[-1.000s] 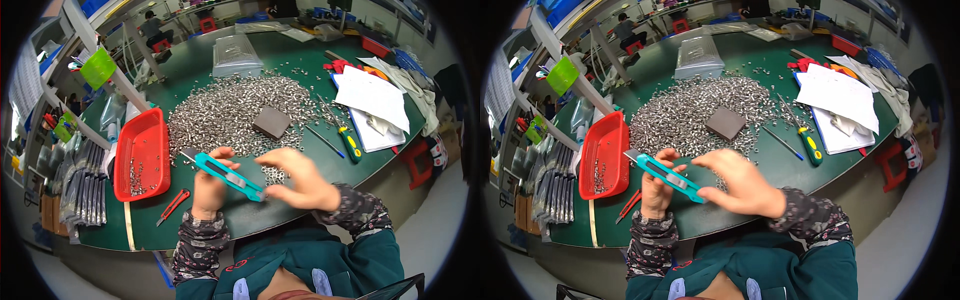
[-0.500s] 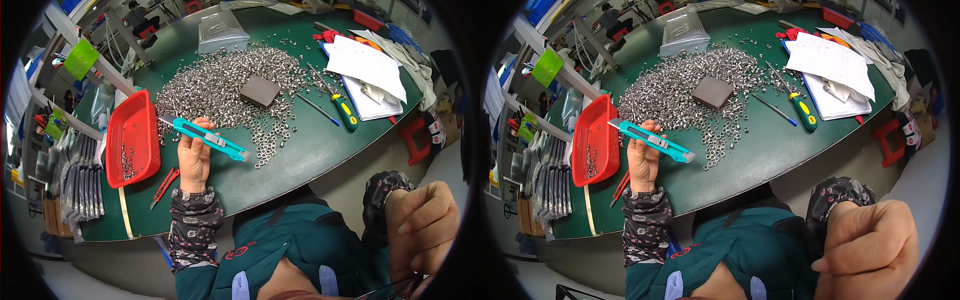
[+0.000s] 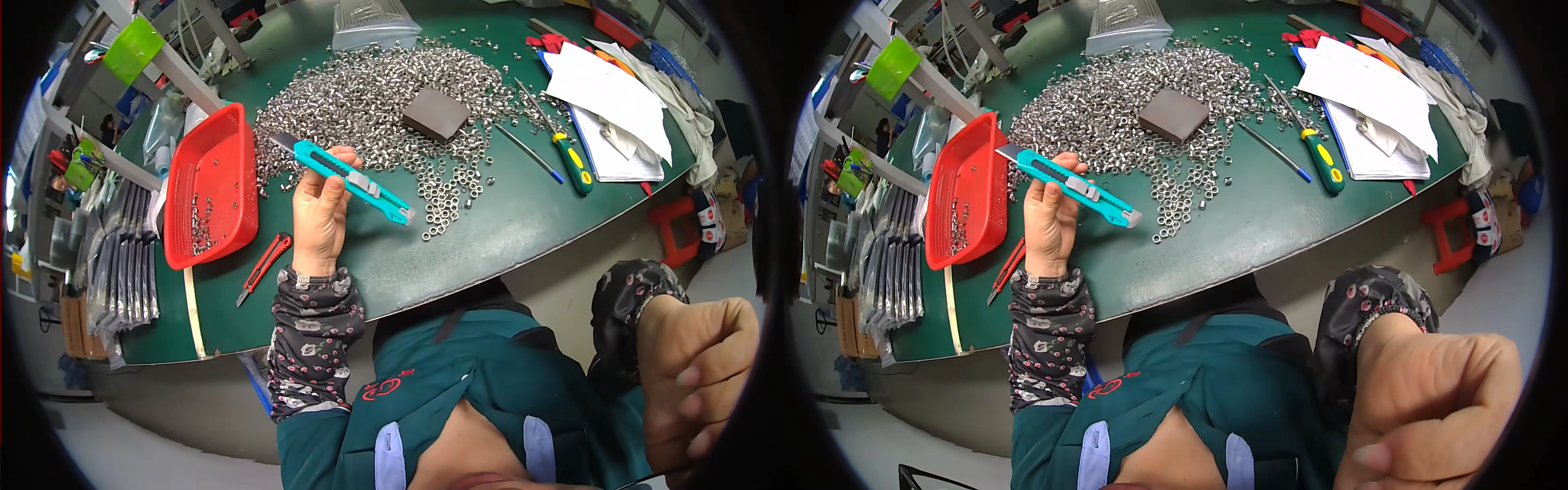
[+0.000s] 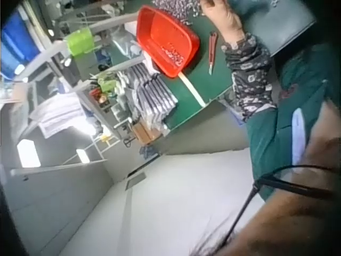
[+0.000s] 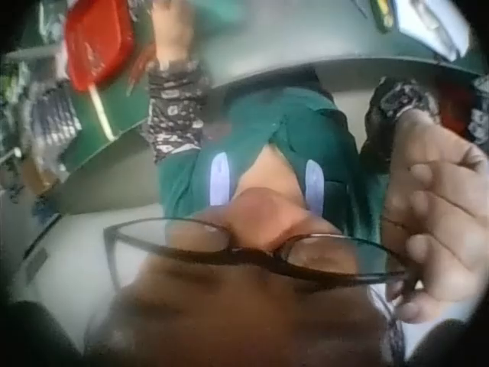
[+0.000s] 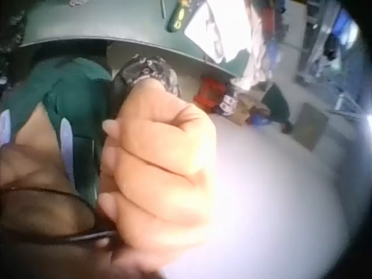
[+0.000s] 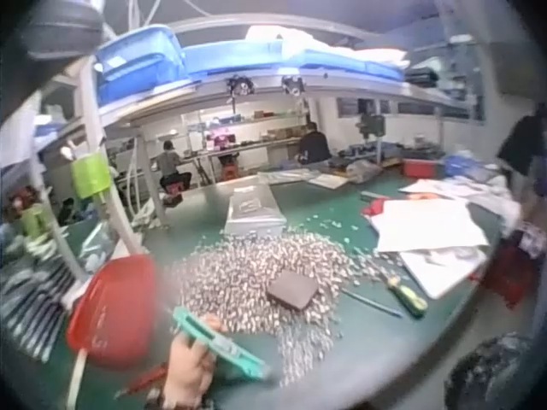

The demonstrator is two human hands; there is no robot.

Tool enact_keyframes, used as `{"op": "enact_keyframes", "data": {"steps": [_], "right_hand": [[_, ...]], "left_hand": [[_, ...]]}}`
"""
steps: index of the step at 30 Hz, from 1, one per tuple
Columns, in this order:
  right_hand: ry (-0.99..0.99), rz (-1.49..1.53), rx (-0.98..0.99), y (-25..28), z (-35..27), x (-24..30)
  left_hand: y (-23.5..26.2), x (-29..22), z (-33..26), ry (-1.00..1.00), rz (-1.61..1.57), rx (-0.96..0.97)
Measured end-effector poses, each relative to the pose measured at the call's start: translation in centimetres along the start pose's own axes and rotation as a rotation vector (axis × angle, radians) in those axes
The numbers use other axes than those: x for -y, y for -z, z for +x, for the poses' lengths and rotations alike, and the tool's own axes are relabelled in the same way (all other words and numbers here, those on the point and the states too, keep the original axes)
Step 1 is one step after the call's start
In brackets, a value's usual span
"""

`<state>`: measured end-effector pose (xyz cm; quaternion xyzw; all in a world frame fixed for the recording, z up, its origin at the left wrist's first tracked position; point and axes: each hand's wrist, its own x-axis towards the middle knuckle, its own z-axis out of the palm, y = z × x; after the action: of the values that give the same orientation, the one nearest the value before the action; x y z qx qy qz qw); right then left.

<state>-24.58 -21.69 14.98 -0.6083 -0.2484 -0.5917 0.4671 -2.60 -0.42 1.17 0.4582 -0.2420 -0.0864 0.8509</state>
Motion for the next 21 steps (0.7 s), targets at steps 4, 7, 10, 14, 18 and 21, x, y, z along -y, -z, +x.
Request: {"op": "enact_keyframes", "data": {"steps": [4, 7, 10, 14, 18, 21], "right_hand": [[-0.038, 0.024, -0.004, -0.8, 0.2, -0.6], [-0.035, 0.067, -0.008, -1.9, 0.7, -1.2], [0.021, 0.125, -0.018, -3.4, 1.9, -2.2], [-0.439, 0.097, 0.557, -6.9, -0.9, -9.3], [-1.101, 0.445, 0.821, -9.5, -5.2, -14.4], [-1.299, 0.647, 0.962, -10.2, -6.0, -15.4]], "left_hand": [[-0.2, 0.0, -0.1, -0.001, -0.004, -0.001], [-0.1, -0.1, -0.1, -0.022, 0.100, 0.019], [-0.7, 0.5, -0.5, -0.039, 0.122, 0.038], [-0.4, 0.0, -1.3, -0.007, 0.030, 0.057], [-1.1, -0.1, -0.8, -0.022, -0.042, 0.127], [-0.7, 0.0, -0.7, 0.018, -0.018, 0.128]]}}
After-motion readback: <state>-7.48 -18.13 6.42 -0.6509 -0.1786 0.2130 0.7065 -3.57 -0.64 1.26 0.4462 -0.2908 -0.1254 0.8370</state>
